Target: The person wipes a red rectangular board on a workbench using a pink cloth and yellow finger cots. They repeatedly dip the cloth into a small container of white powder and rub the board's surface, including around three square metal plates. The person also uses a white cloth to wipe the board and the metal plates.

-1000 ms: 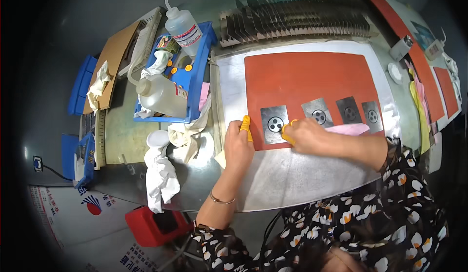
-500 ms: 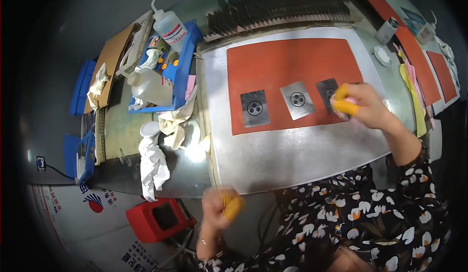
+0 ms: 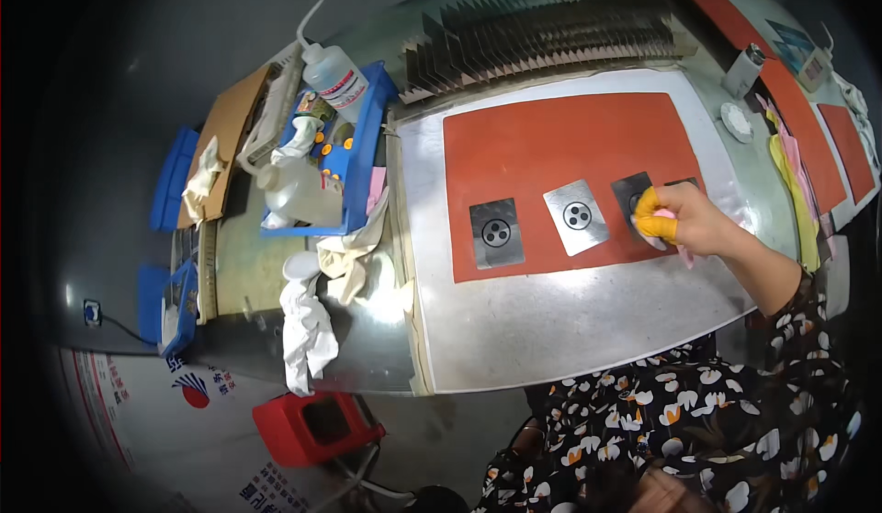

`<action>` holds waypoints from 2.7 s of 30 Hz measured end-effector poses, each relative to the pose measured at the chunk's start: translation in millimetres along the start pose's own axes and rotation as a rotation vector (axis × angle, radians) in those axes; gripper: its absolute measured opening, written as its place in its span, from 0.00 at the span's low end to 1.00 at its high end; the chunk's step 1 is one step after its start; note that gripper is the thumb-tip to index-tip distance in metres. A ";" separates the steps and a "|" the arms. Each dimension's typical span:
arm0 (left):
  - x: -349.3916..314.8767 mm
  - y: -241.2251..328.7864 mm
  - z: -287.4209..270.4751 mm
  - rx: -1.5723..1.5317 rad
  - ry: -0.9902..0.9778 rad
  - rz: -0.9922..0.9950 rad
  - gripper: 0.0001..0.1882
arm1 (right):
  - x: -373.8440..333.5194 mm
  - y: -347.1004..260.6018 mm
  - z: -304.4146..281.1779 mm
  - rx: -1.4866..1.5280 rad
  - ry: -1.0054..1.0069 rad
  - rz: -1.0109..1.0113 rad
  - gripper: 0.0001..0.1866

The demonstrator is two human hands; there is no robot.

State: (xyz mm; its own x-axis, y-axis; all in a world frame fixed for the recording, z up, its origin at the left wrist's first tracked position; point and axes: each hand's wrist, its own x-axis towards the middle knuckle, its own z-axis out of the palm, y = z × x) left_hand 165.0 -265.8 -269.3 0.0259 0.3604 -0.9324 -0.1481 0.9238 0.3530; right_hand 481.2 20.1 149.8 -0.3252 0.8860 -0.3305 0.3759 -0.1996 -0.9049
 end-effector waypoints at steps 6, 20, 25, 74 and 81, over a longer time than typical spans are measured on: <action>42.8 49.4 -16.2 0.344 -0.033 -0.010 0.16 | 42.8 -9.2 17.5 -0.156 -0.075 0.004 0.06; 12.1 64.4 -69.8 0.886 0.028 0.004 0.17 | 10.4 26.9 30.3 -0.125 0.045 -0.278 0.09; -50.5 79.3 -152.6 0.953 0.263 0.142 0.17 | -14.1 40.5 15.0 0.009 0.037 -0.358 0.08; -184.2 396.7 32.3 1.182 0.491 1.550 0.19 | 130.3 11.3 115.2 -0.895 0.152 -0.401 0.04; -182.8 398.7 33.7 1.146 0.461 1.576 0.18 | 154.7 -5.0 130.9 -0.906 0.105 -0.527 0.04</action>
State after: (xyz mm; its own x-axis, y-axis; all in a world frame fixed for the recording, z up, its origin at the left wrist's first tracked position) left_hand 134.5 41.0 44.5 0.2928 0.9051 0.3083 0.8051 -0.4073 0.4312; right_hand 315.4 103.4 68.0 -0.5754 0.8103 0.1106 0.7311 0.5703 -0.3745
